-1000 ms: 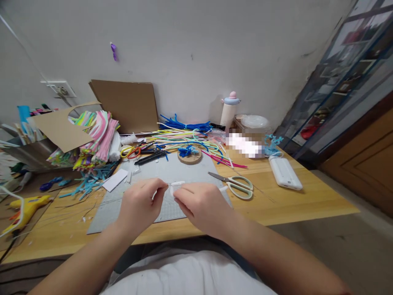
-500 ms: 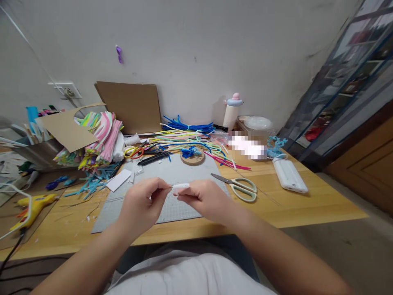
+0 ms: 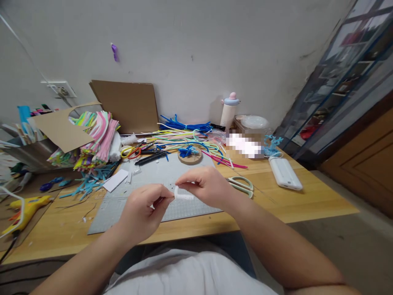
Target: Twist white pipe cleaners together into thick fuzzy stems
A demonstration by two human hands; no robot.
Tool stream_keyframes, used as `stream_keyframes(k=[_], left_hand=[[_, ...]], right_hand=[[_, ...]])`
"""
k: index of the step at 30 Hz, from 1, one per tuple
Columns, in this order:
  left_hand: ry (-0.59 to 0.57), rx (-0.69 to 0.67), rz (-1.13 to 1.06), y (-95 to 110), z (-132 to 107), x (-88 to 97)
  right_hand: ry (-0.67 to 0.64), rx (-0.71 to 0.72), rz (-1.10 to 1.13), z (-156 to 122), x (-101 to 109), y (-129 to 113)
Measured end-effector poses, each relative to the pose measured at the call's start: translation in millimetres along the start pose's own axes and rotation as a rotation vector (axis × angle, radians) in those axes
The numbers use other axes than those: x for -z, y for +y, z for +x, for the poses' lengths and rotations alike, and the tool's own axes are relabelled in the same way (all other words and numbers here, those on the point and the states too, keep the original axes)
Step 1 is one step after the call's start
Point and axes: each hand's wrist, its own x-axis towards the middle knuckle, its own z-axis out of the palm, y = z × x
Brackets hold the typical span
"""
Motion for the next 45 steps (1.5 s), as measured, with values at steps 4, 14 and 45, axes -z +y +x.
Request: stream_keyframes(k=[4, 14, 45], left_hand=[[0.042, 0.058, 0.045, -4, 2, 3.1], [-0.004, -0.065, 0.241, -15, 0, -9.5], [-0.219, 0.163, 0.155, -13, 6, -2.9]], right_hand=[[-0.055, -0.002, -0.133, -10, -20, -1], [0.048, 0.128, -0.337, -15, -12, -23], [0.031, -0.280, 0.226, -25, -44, -3]])
